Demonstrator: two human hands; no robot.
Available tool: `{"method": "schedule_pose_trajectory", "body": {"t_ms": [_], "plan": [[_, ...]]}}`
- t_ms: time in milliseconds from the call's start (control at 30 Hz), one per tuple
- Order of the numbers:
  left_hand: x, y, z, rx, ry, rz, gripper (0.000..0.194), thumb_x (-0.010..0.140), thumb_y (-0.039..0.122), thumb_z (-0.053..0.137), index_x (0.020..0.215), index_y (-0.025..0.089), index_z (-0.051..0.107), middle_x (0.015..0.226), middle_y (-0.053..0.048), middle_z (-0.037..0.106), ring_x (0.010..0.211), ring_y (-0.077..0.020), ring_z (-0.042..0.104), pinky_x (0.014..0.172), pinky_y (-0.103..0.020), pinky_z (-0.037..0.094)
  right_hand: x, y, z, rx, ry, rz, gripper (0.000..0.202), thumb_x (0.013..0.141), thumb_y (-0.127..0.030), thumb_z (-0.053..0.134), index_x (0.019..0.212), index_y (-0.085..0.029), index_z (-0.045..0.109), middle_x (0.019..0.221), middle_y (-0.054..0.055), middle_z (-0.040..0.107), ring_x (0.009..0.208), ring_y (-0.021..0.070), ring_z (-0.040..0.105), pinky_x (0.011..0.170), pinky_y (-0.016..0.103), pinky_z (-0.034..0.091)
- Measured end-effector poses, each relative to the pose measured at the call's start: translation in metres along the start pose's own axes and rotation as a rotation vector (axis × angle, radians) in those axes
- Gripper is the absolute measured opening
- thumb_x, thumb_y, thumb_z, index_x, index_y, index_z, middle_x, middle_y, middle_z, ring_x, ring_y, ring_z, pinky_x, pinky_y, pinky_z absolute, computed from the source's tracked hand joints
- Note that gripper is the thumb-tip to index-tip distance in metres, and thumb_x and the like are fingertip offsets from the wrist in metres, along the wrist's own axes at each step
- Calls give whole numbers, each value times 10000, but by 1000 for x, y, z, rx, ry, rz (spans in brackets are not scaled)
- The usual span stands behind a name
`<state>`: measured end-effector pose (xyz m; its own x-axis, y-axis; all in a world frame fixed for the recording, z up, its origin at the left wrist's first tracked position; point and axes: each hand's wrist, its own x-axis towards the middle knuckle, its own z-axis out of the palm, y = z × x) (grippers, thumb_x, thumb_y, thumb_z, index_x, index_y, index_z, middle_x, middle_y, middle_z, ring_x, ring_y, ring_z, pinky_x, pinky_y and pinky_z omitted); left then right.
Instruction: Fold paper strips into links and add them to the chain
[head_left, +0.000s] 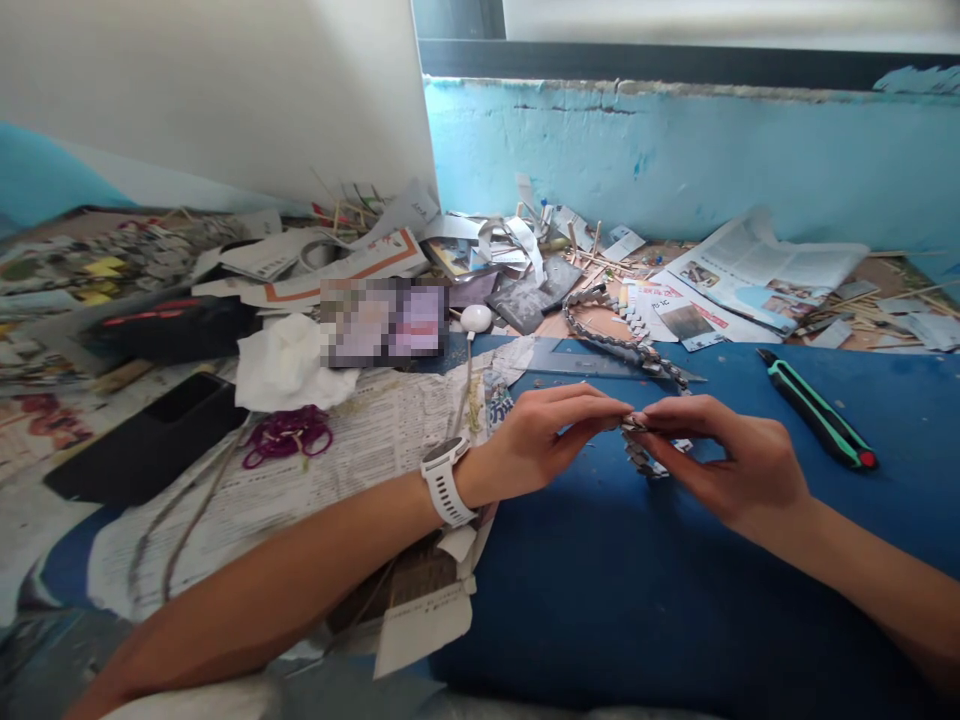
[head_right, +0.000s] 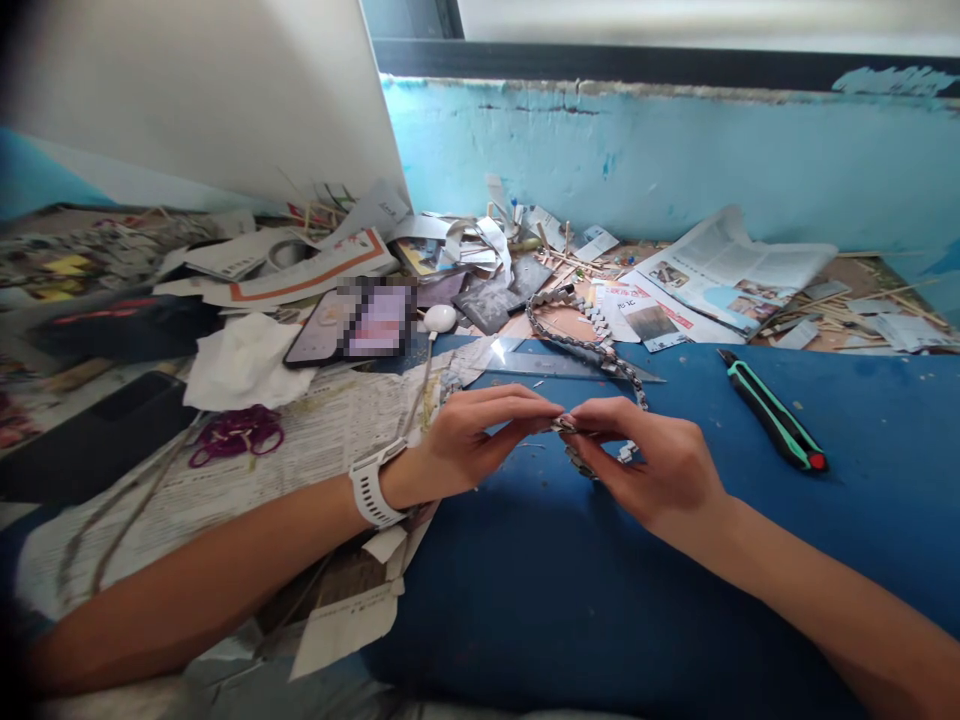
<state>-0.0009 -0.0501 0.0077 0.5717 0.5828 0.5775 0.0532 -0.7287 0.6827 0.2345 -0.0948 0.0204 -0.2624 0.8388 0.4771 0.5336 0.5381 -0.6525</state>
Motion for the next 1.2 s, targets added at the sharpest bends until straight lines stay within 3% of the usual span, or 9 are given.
{"method": "schedule_pose_trajectory", "body": {"t_ms": [100, 300, 433, 533, 733, 967, 1200], "plan": [[-1, 0, -1, -15, 5, -6, 273, 995, 74, 602, 1238, 154, 697, 1092, -110, 758, 983, -159, 731, 858, -276, 599, 1, -2, -1, 27, -18, 42, 234, 912, -209, 758, 1127, -281, 698, 991, 2, 830, 826, 204, 822, 654, 237, 683], [-5, -1, 5, 0, 72, -25, 286, 981, 83, 632, 1238, 185, 705, 1111, -93, 729, 972, -142, 723, 857, -257, 613, -1, -1, 1, 55, 3, 48, 269, 913, -209, 760, 1166, -276, 696, 1016, 10, 828, 848, 201, 819, 782, 286, 689], [-3, 4, 10, -89, 149, -108, 219, 980, 144, 658, 1189, 178, 714, 1047, -84, 735, 908, -139, 738, 811, -249, 654, 3, 0, 3, 247, -4, 253, 308, 859, -331, 833, 1134, -267, 708, 1006, 33, 813, 854, 224, 808, 766, 330, 693], [-2, 7, 10, -126, 173, -122, 202, 972, 177, 678, 1170, 157, 710, 1137, -120, 732, 998, -175, 747, 870, -299, 675, 7, 1, 2, 348, 38, 349, 300, 827, -380, 862, 1062, -253, 723, 985, 40, 808, 878, 230, 800, 765, 326, 684], [1, 8, 5, -6, 80, -23, 191, 959, 153, 690, 1139, 179, 747, 1081, -104, 757, 970, -171, 748, 881, -300, 639, 11, 6, -2, 447, 33, 423, 275, 824, -398, 865, 1031, -249, 761, 1018, 53, 812, 898, 232, 793, 775, 322, 666], [2, 4, -2, -94, -65, -7, 341, 948, 191, 724, 1287, 168, 689, 1133, -122, 750, 1002, -179, 728, 906, -314, 610, 16, 7, -3, 517, -28, 466, 243, 833, -386, 859, 1019, -252, 776, 985, 37, 809, 904, 204, 784, 792, 277, 649], [4, 2, -3, -161, -61, -88, 195, 925, 251, 760, 1099, 164, 759, 1025, -105, 767, 894, -171, 731, 805, -294, 599, 11, 9, -1, 465, -64, 399, 253, 841, -384, 850, 1020, -253, 728, 953, 34, 781, 874, 204, 770, 752, 287, 649]]}}
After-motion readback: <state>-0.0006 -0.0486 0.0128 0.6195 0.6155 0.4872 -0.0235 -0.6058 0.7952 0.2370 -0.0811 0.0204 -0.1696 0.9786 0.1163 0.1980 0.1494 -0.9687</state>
